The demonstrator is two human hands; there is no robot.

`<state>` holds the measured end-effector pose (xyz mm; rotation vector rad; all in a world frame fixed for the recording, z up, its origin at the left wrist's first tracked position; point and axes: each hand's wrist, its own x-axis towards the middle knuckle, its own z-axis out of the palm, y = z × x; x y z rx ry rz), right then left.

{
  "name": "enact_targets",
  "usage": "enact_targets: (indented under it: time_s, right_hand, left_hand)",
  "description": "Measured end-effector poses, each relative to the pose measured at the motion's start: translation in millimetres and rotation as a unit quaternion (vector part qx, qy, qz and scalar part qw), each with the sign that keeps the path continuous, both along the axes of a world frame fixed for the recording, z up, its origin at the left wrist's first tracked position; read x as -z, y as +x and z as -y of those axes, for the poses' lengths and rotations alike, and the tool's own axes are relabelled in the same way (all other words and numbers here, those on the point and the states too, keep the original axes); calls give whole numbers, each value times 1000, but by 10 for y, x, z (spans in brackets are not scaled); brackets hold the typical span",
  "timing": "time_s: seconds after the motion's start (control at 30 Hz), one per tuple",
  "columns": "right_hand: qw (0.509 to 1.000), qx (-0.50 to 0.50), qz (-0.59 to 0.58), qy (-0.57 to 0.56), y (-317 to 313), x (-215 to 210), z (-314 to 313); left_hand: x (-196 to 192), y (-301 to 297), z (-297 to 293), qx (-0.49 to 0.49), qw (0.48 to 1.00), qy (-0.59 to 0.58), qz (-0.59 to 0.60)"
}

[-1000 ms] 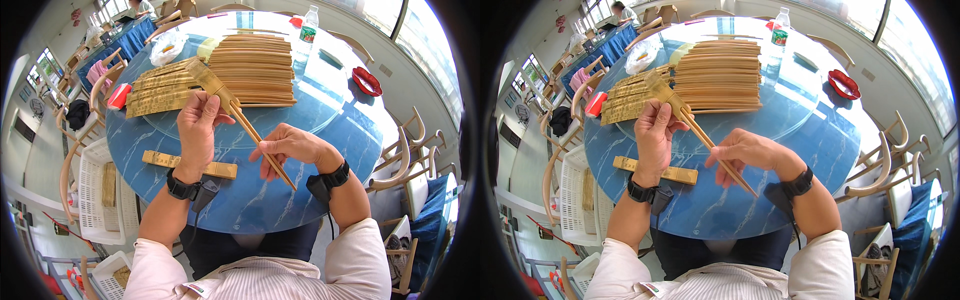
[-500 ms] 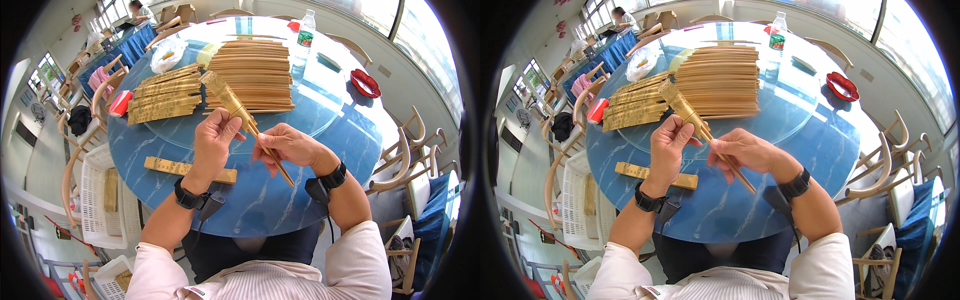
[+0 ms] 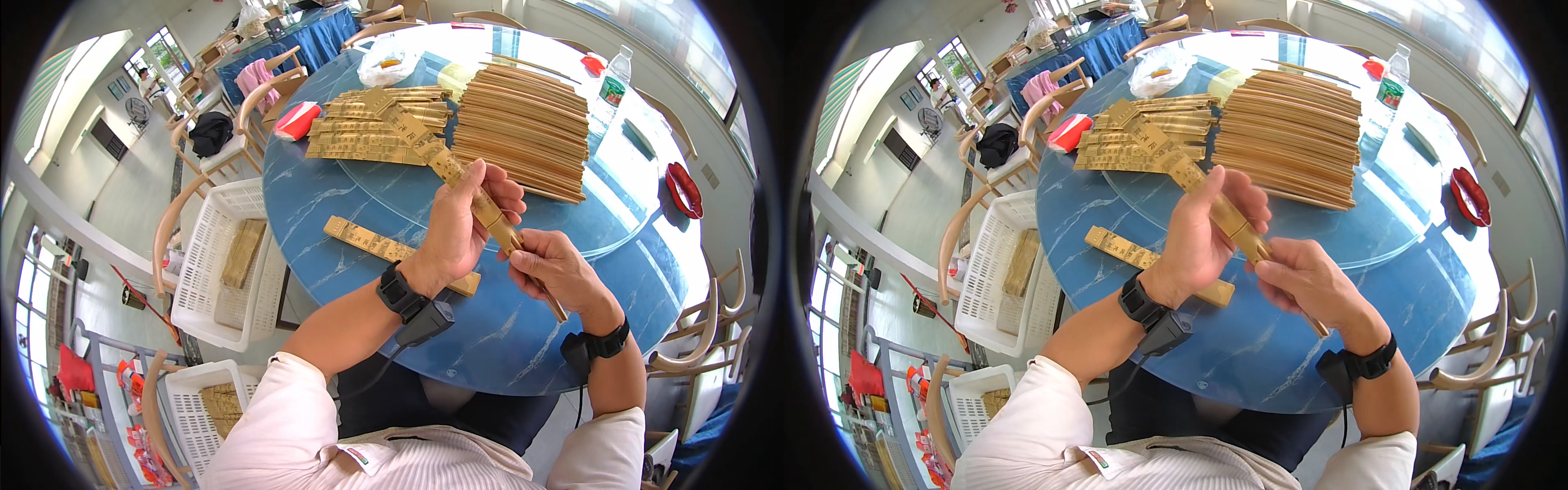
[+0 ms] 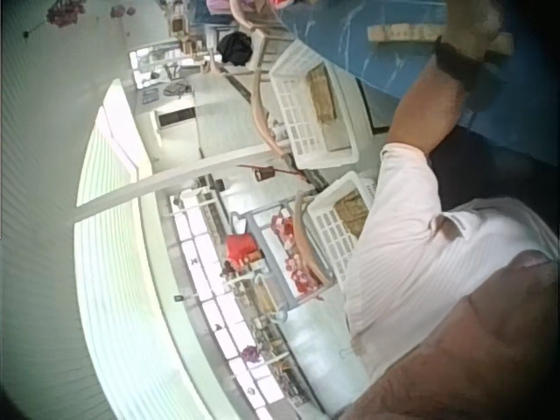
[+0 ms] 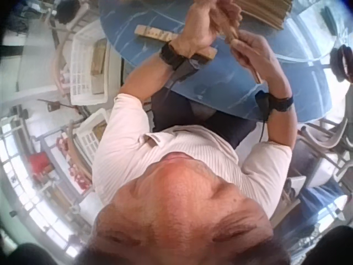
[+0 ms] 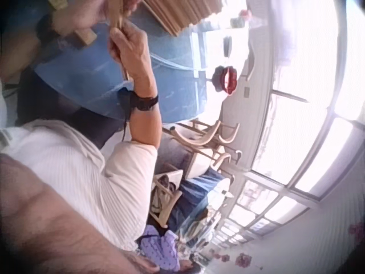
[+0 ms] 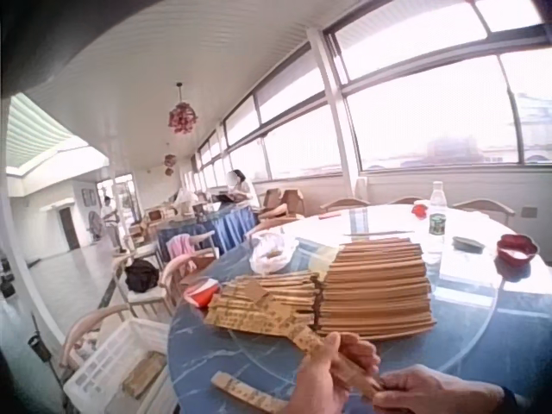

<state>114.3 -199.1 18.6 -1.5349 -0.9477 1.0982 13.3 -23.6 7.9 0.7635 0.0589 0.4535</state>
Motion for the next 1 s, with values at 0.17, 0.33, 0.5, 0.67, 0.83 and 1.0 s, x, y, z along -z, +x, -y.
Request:
enact_targets:
  time_s: [0.17,0.33,0.5,0.67,0.83,1.0]
  right_hand:
    - [999,-19,-7,-25,-103,2,-100]
    - [999,22,39,-23,-32,88,-111]
    - [1000,28,8,-2,-148,138,-135]
    - [999,30,-7,34,-203,254,-139]
    - [988,59,-20,139,-177,211,-142]
    - [982,97,17,162,-197,243,-127]
  left_hand:
    - [52,13,-587,-62,990,-92,92]
    - [34,5,-839,-108,982,-99,123]
    - [80,35,-304,-25,992,-95,83]
    - [152,13,-50,28,996,-80,41]
    - [133,27,-387,-23,989,-103,105]
    - [121,40,-390,-9,987,-120,107]
